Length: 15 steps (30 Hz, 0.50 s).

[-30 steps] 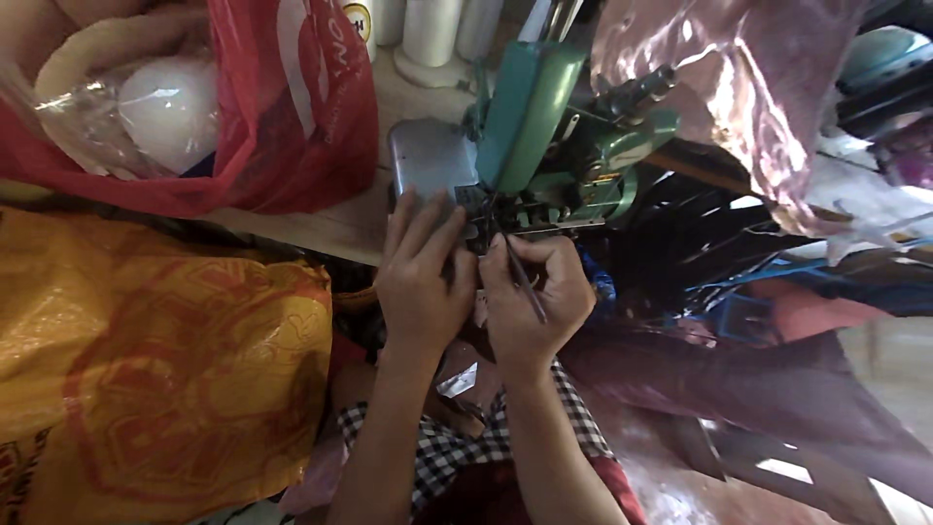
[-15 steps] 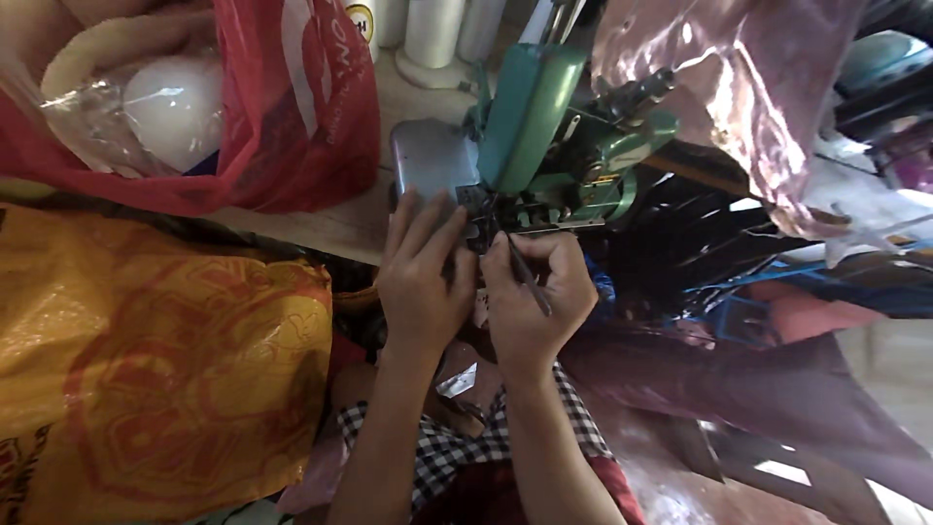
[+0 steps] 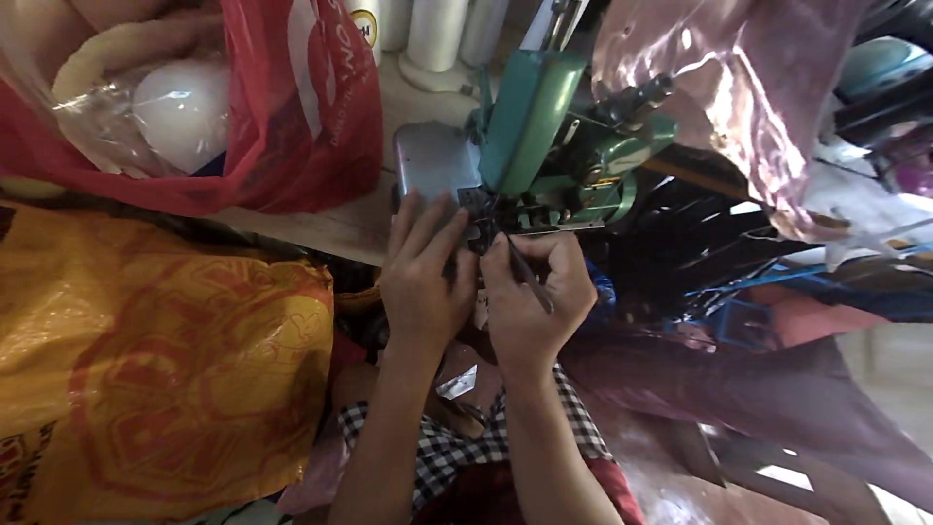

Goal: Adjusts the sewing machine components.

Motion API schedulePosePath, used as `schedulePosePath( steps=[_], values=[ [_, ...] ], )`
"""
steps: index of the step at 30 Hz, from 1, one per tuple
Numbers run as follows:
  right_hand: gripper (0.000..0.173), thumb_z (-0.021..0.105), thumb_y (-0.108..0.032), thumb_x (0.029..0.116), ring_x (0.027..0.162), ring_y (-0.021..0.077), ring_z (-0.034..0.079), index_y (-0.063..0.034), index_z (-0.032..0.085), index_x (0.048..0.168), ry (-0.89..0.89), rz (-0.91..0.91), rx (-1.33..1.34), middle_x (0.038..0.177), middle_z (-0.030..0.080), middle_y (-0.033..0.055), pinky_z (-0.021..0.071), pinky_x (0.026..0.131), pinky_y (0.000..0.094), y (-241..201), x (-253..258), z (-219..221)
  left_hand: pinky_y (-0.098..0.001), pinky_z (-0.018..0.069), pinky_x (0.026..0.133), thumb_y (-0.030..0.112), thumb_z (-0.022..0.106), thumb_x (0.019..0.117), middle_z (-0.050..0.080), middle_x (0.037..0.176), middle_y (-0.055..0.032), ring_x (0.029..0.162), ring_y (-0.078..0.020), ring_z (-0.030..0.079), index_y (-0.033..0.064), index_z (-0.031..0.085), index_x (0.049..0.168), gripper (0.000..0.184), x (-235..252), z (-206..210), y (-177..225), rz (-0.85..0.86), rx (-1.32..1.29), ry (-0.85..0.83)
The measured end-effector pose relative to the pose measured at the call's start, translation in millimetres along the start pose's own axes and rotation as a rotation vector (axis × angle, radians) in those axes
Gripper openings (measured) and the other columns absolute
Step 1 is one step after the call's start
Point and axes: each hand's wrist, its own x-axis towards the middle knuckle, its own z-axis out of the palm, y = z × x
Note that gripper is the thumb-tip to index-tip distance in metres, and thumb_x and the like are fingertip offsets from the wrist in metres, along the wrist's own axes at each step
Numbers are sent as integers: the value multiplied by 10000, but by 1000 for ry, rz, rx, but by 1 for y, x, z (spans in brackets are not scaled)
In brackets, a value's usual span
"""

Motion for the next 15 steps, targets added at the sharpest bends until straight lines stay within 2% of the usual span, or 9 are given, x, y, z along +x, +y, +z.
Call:
schedulePosePath(
  steps=[15],
  values=[
    [80, 712, -96, 857, 699, -24, 589, -54, 647, 836, -6, 32, 8, 766, 626, -21, 477, 632, 119, -2, 4, -1, -482, 369, 1186, 95, 556, 933, 663, 1366, -137, 1405, -392, 493, 34, 772, 1139, 305, 0, 0, 0, -1, 9, 1]
  ],
)
